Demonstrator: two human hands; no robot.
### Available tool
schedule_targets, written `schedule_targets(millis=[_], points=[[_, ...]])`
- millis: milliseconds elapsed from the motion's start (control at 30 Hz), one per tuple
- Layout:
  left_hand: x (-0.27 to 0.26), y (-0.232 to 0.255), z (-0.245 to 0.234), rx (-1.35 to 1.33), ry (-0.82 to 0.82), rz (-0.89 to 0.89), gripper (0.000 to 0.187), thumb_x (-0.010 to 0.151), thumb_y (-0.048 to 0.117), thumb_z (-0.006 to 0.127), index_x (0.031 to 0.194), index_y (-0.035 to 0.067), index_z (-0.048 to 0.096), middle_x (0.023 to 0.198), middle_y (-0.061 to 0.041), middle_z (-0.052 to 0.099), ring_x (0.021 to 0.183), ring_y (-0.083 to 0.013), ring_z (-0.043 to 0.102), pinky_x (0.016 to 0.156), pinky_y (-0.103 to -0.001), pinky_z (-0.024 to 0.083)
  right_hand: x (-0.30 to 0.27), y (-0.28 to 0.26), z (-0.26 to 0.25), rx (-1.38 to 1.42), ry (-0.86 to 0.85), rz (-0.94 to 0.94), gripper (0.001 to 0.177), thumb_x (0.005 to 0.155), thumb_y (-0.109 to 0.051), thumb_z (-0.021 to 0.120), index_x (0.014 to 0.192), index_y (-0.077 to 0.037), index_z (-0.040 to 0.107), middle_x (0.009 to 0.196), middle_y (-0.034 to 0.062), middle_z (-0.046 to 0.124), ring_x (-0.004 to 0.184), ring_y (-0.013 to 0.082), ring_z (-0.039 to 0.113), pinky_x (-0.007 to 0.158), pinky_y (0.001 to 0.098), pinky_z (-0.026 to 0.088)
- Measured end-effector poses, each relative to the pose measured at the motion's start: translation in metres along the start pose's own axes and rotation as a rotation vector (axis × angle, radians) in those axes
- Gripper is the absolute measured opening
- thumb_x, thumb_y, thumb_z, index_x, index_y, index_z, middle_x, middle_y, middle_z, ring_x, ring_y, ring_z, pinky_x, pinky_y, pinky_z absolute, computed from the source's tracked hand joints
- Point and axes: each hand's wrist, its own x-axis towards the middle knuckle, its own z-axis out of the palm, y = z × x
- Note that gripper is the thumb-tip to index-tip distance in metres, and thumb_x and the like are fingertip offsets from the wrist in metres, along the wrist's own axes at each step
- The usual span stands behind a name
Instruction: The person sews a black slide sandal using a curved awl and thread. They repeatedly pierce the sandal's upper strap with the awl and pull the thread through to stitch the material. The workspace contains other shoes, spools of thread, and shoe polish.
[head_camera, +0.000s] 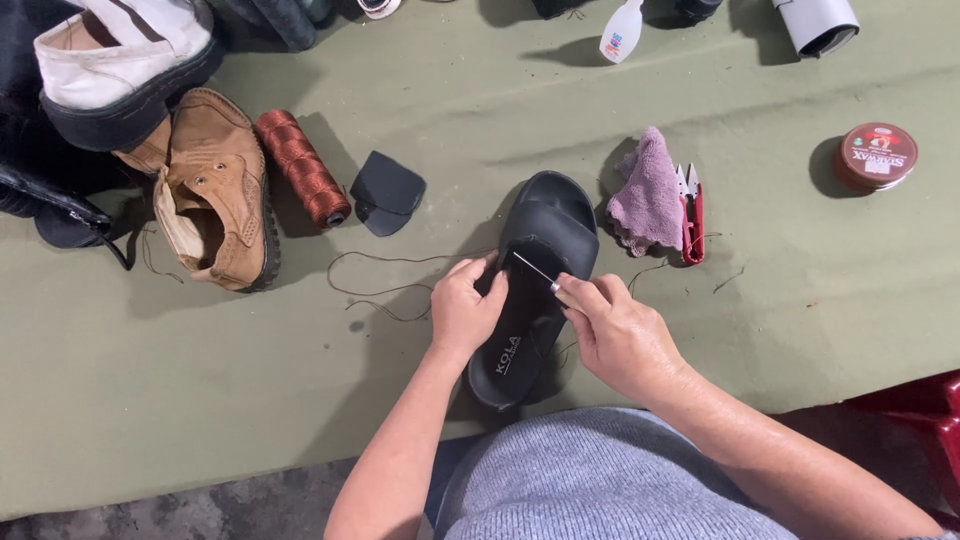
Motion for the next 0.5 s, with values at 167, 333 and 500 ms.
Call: schedule_targets(millis=[167, 333, 500], points=[[0.0, 0.002, -0.001, -0.002, -0.001, 0.001, 0.028, 0.085, 0.025, 0.074, 0.111, 0.017, 0.081, 0.095, -0.006, 0.077, 0.094, -0.0292, 0.075, 0.079, -0.04, 0.061, -0.002, 0.003, 0.0, 0.076, -0.008, 0.025, 0.032, 0.099, -0.031, 0.059, 0.131, -0.029, 0.056, 0.094, 0.0009, 0.057, 0.071, 0.0291, 0.075, 0.062, 0.0439, 0.066], [0.0, 0.004, -0.002, -0.015, 0.001, 0.003, 0.029, 0.084, 0.024, 0.074, 0.112, 0.017, 0.08, 0.096, -0.006, 0.077, 0.094, -0.0288, 0.075, 0.079, -0.039, 0.061, 0.0, 0.0, -0.005, 0.109, -0.034, 0.054, 0.032, 0.099, -0.032, 0.059, 0.13, -0.028, 0.056, 0.093, 0.0012, 0.059, 0.073, 0.0301, 0.076, 0.065, 0.0458, 0.066], [0.0, 0.003, -0.002, -0.019, 0.007, 0.005, 0.027, 0.084, 0.024, 0.075, 0.109, 0.017, 0.081, 0.095, -0.005, 0.077, 0.094, -0.0284, 0.075, 0.08, -0.039, 0.061, 0.005, 0.001, -0.012, 0.26, -0.14, 0.148, 0.031, 0.098, -0.03, 0.062, 0.129, -0.027, 0.061, 0.093, 0.0018, 0.065, 0.082, 0.033, 0.076, 0.071, 0.0479, 0.065]])
